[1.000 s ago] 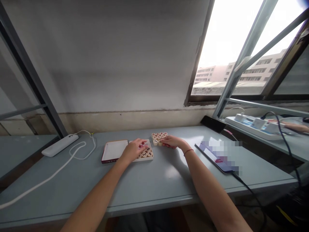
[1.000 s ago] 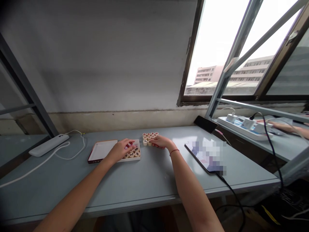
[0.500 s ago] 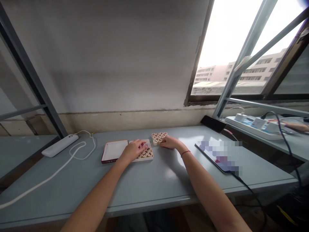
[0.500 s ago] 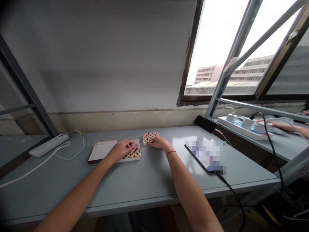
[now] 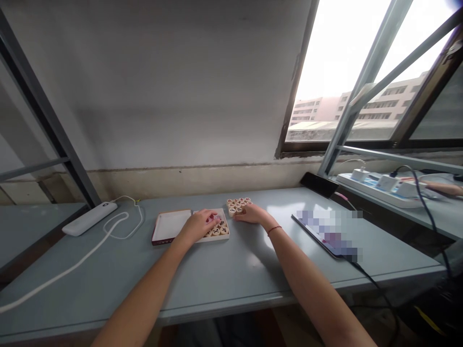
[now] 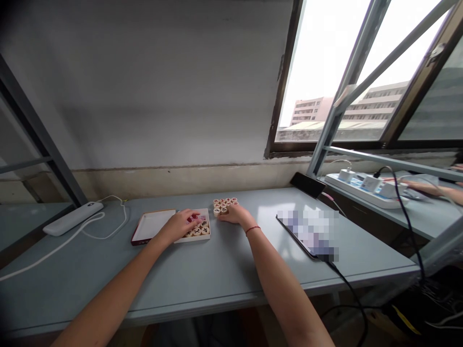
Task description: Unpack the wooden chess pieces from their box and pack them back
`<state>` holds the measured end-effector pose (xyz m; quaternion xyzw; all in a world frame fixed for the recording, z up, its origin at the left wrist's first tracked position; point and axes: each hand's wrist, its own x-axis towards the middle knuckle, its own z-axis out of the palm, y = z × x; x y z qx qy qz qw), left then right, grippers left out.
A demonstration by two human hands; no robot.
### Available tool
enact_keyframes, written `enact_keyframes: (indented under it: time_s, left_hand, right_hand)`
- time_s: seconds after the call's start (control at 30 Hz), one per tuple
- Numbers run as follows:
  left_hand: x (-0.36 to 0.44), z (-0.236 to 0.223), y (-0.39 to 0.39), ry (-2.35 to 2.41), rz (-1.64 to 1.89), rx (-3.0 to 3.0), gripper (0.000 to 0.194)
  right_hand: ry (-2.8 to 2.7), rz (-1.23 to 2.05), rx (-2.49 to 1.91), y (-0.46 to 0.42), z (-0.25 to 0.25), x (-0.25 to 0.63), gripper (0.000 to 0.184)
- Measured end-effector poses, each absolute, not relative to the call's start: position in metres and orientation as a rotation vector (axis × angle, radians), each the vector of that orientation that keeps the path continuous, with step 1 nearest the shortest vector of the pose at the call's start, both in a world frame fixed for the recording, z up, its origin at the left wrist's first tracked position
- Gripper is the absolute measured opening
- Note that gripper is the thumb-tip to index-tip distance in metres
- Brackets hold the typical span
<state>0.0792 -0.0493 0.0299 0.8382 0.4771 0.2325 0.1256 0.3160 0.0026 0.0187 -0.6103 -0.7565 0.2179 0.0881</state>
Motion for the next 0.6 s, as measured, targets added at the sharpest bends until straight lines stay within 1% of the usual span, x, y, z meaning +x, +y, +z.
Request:
enact_keyframes:
  time_s: [0.1,0.17,0.23,0.3,0.37,0.43,0.5,0.6]
  left_hand:
    - [0.077,0.033,-0.049,1.494,0.600,2.473,0.035]
    - [0.076,0.034,-0.048,1.571,0.498,2.494,0.035]
    - [0.075,0.033,-0.048,1.608,0.389,2.513,0.039]
    - [0.076,0.032,-0.048,1.627,0.330,2.521,0.040]
    - [0.078,0.031,-0.049,1.642,0.315,2.530,0.040]
    - [0.080,0.030,-0.050,1.636,0.314,2.545,0.039]
    - [0.082,0.029,-0.051,1.626,0.330,2.555,0.038]
    - [0.084,0.028,-0.051,1.641,0.383,2.523,0.041]
  right_hand:
    - [-2.306,0.539,-1.873,-0.003,0.028,0.316,0.035]
    - [-2.332,0.544,-1.824,-0.008,0.034,0.312,0.031]
    - [-2.306,0.596,-1.691,-0.012,0.038,0.303,0.023]
    - [-2.256,0.747,-1.553,-0.017,0.039,0.293,0.018]
    - [-2.244,0.917,-1.479,-0.022,0.038,0.282,0.022]
    - [-2.287,0.973,-1.493,-0.026,0.035,0.274,0.028]
    - [-2.339,0.904,-1.519,-0.029,0.033,0.268,0.034]
    - [-2.368,0.809,-1.513,-0.031,0.032,0.264,0.035]
